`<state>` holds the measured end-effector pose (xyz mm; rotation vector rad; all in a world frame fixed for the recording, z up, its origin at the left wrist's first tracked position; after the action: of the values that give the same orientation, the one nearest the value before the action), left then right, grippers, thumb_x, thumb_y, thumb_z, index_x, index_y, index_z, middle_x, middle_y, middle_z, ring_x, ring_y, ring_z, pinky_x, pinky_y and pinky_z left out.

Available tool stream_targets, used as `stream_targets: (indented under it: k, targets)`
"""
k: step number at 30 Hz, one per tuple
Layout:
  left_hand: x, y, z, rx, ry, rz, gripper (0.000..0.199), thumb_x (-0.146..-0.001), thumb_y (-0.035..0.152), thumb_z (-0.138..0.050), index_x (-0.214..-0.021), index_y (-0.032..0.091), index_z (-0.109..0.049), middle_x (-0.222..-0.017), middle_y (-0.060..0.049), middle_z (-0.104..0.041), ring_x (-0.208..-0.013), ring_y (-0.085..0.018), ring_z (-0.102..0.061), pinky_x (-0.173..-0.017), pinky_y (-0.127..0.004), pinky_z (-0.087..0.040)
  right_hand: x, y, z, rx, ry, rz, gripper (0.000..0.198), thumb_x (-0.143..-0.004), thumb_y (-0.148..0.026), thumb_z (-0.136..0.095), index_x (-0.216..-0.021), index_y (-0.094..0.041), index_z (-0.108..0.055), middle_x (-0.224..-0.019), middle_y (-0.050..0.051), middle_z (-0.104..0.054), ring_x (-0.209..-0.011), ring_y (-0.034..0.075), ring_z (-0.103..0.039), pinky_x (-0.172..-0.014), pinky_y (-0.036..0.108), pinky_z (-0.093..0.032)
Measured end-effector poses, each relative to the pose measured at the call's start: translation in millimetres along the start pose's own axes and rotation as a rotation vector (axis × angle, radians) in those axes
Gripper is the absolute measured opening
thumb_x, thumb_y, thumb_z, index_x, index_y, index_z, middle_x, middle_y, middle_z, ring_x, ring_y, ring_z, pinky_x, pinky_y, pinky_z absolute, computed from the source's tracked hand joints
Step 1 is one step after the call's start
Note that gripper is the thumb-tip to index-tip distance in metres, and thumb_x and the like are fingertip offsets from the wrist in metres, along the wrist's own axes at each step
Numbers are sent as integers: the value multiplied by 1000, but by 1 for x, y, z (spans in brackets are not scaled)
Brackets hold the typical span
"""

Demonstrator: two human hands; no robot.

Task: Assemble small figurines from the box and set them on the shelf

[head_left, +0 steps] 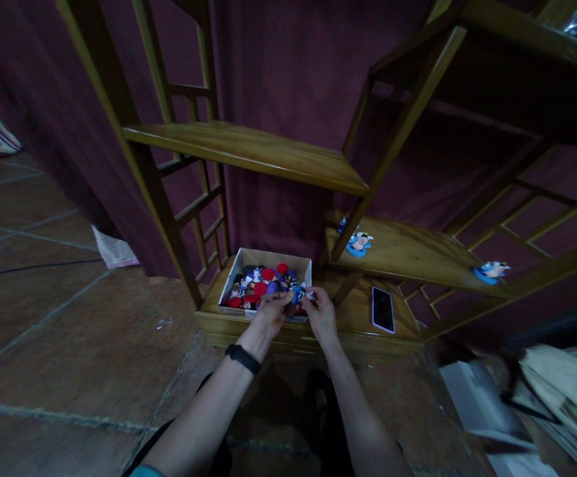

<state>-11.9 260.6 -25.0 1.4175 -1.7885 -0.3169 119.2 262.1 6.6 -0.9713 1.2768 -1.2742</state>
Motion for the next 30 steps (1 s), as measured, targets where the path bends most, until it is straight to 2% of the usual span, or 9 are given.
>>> stream_targets:
  k: [12, 24, 30]
  targets:
    - [0, -2, -1, -2, -17, -17, 20, -62, 13, -77, -59, 12, -58, -58, -1, -62, -55, -11, -60, -62, -26, -53, -4, 9, 0, 20, -8, 3, 22, -69, -32, -62, -89, -23, -60, -78, -2, -63, -70, 15, -58, -68, 28, -48]
    - [-1, -3, -3, -18, -1, 8, 12, -68, 11, -72, -65, 11, -61, -59, -3, -65, -54, -11, -60, -61, -25, -54, -5, 4, -1, 175, -46, 98, 20, -72, -29, -58, -90, -22, -60, -87, 0, -66, -79, 16, -61, -75, 28, -48]
    - [0, -4, -3, -25, 47, 32, 11, -71, 11, -70, -65, 11, -61, -57, -3, -65, -53, -12, -61, -60, -28, -56, -6, 3, 0, 219, -47, 137, 18, -74, -28, -56, -91, -23, -60, -90, 1, -66, -82, 17, -61, -77, 29, -48]
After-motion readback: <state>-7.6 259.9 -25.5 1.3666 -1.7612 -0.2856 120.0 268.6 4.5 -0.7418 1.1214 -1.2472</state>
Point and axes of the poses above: each hand's wrist, its own x-axis away from the middle knuckle, its own z-axis out of the back of the hand, y = z × x, the point moved 7 cm from there along -x, towards the middle knuckle
